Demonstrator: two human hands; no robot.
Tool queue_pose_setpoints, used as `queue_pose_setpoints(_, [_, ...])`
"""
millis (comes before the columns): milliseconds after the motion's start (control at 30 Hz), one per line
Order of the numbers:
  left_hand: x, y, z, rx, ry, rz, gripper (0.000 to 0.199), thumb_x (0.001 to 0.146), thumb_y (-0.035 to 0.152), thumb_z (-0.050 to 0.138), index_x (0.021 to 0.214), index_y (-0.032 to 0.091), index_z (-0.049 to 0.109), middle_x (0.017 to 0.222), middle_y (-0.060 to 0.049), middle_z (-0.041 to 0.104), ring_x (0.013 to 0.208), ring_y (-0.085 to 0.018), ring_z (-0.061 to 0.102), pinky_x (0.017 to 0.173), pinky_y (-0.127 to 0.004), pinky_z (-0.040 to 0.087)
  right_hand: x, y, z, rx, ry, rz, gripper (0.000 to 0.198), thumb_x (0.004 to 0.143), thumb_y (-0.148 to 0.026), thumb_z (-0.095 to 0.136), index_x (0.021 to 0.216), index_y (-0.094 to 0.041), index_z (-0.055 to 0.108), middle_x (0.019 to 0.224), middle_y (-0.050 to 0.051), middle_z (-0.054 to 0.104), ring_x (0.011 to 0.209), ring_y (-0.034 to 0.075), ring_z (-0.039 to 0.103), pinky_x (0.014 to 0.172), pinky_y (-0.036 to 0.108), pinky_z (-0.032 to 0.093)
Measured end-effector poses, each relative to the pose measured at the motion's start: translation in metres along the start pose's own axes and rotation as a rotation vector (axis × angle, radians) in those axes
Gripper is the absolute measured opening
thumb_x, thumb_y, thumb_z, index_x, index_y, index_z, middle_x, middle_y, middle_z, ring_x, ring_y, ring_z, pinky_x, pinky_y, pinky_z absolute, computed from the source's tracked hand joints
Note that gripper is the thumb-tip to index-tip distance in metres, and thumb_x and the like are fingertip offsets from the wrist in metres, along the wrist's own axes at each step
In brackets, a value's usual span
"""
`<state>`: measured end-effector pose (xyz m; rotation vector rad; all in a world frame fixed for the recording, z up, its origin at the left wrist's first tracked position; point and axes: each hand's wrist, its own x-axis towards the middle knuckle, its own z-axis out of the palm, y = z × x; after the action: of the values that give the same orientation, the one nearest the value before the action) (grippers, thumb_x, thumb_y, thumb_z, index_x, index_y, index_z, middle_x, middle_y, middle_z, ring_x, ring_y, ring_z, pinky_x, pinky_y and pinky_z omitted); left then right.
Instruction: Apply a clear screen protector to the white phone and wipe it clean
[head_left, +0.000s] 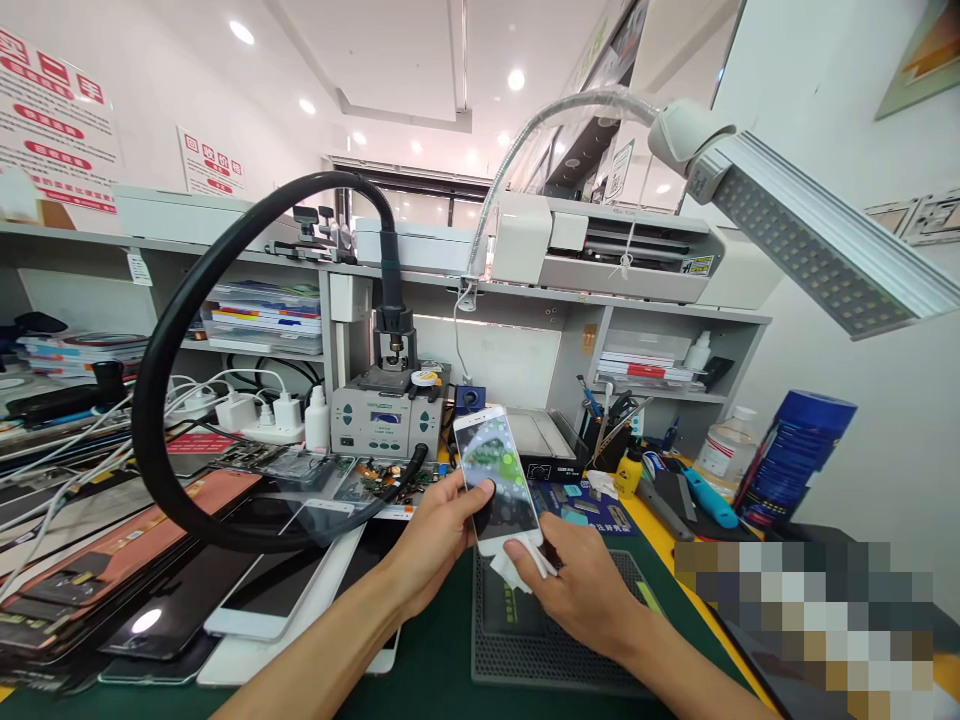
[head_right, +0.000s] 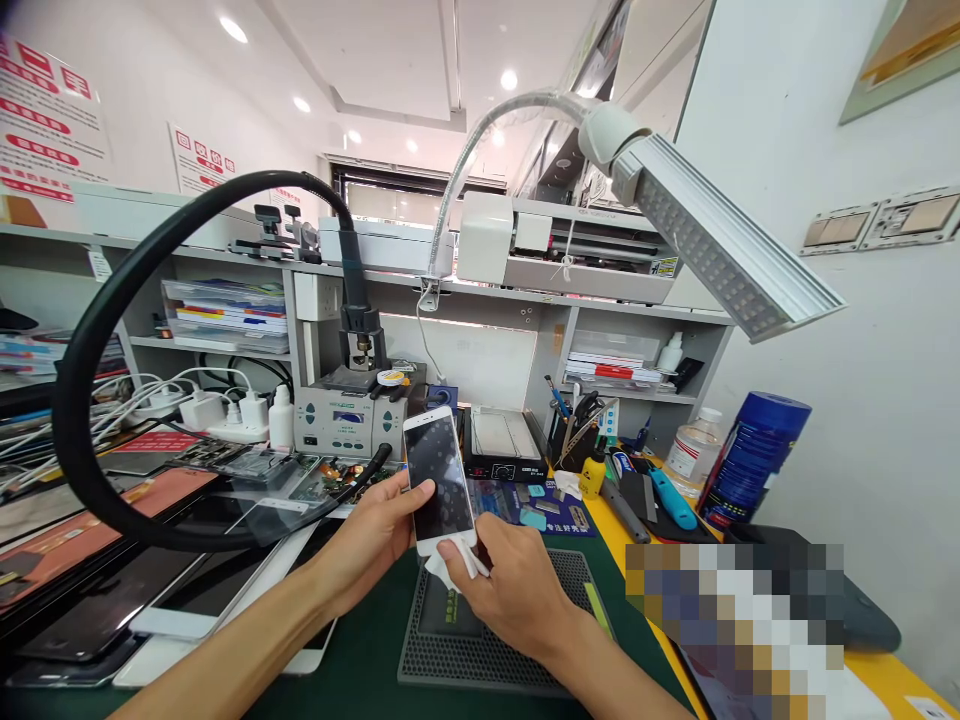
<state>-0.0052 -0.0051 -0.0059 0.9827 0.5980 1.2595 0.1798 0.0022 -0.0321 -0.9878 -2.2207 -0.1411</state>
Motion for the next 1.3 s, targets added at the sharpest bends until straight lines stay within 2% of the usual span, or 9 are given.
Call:
queue_pose_setpoints(133, [-0.003,0.003,0.002,0.112,-0.013,0.039,0.037,0.085,0.039,0.065,0.118,0.021,0.064,0.105,-0.008,0.070,0.090,-0.022,0.065,0.081,-0.034,0.049,0.000,-0.002,-0.003,0.043,-0.015,0.066,0.031,0.093,-0.039,0.049,0.068,-0.023,0.040,0.058,-0.001,0.048,0.049,0.013,0.040,0.051,0.028,0.024])
queue_pose_setpoints(233, [-0.005,0.004,0.004,0.188,-0.020,0.059,0.041,0.082,0.042,0.068,0.117,0.021,0.065,0.093,-0.007,0.071,0.086,-0.022,0.064,0.077,-0.032,0.048,0.001,-0.004,-0.002,0.082,-0.036,0.157,0.030,0.090,-0.044,0.053,0.072,-0.022,0.047,0.061,0.001,0.054,0.052,0.015,0.045,0.050,0.028,0.027])
queue_pose_setpoints(400, [-0.005,0.001,0.005,0.180,-0.026,0.067,0.043,0.075,0.044,0.075,0.110,0.019,0.069,0.077,-0.006,0.071,0.078,-0.023,0.064,0.072,-0.031,0.047,0.004,-0.009,-0.002,0.208,-0.065,0.241,0.026,0.088,-0.046,0.057,0.092,-0.021,0.060,0.080,0.005,0.067,0.068,0.020,0.058,0.056,0.027,0.036])
queue_pose_setpoints(533, [-0.004,0.001,0.003,0.189,-0.019,0.069,0.040,0.074,0.044,0.075,0.106,0.019,0.070,0.072,-0.004,0.070,0.079,-0.023,0.065,0.073,-0.032,0.048,0.005,-0.015,-0.006,0.283,-0.098,0.262,0.024,0.092,-0.043,0.052,0.097,-0.021,0.060,0.079,0.004,0.066,0.066,0.019,0.057,0.056,0.027,0.037])
queue_pose_setpoints(667, [-0.002,0.002,-0.001,0.184,-0.009,0.046,0.040,0.075,0.043,0.074,0.106,0.017,0.070,0.077,-0.006,0.071,0.078,-0.023,0.064,0.074,-0.032,0.049,0.008,-0.019,-0.015,0.450,-0.219,0.308,0.027,0.095,-0.044,0.046,0.088,-0.020,0.058,0.073,0.002,0.064,0.060,0.017,0.056,0.052,0.026,0.038])
queue_pose_setpoints(833, [0.001,0.003,-0.004,0.199,-0.063,0.034,0.041,0.080,0.042,0.069,0.113,0.017,0.067,0.087,-0.009,0.072,0.078,-0.023,0.065,0.072,-0.035,0.052,0.013,-0.015,-0.031,0.738,-0.421,0.361,0.035,0.097,-0.048,0.041,0.083,-0.019,0.057,0.074,0.003,0.066,0.067,0.019,0.063,0.059,0.028,0.048])
queue_pose_setpoints(933, [0.002,0.003,-0.005,0.226,-0.092,0.017,0.039,0.084,0.040,0.066,0.115,0.016,0.065,0.092,-0.011,0.071,0.080,-0.023,0.066,0.071,-0.036,0.053,0.015,-0.010,-0.037,0.835,-0.531,0.374,0.036,0.096,-0.049,0.041,0.084,-0.019,0.056,0.075,0.004,0.069,0.070,0.020,0.065,0.060,0.029,0.050])
queue_pose_setpoints(1100, [0.002,0.003,-0.007,0.227,-0.071,0.004,0.037,0.084,0.040,0.065,0.111,0.014,0.064,0.094,-0.012,0.071,0.078,-0.024,0.066,0.070,-0.039,0.055,0.017,-0.006,-0.034,0.778,-0.507,0.385,0.035,0.095,-0.048,0.044,0.081,-0.018,0.055,0.076,0.002,0.065,0.068,0.017,0.061,0.059,0.026,0.047])
queue_pose_setpoints(1300, [0.000,-0.001,-0.002,0.235,-0.034,-0.031,0.033,0.082,0.041,0.068,0.102,0.015,0.064,0.089,-0.009,0.070,0.077,-0.021,0.066,0.068,-0.036,0.056,0.015,-0.009,-0.017,0.539,-0.368,0.433,0.033,0.086,-0.046,0.059,0.072,-0.017,0.054,0.065,-0.003,0.052,0.058,0.011,0.045,0.050,0.021,0.029])
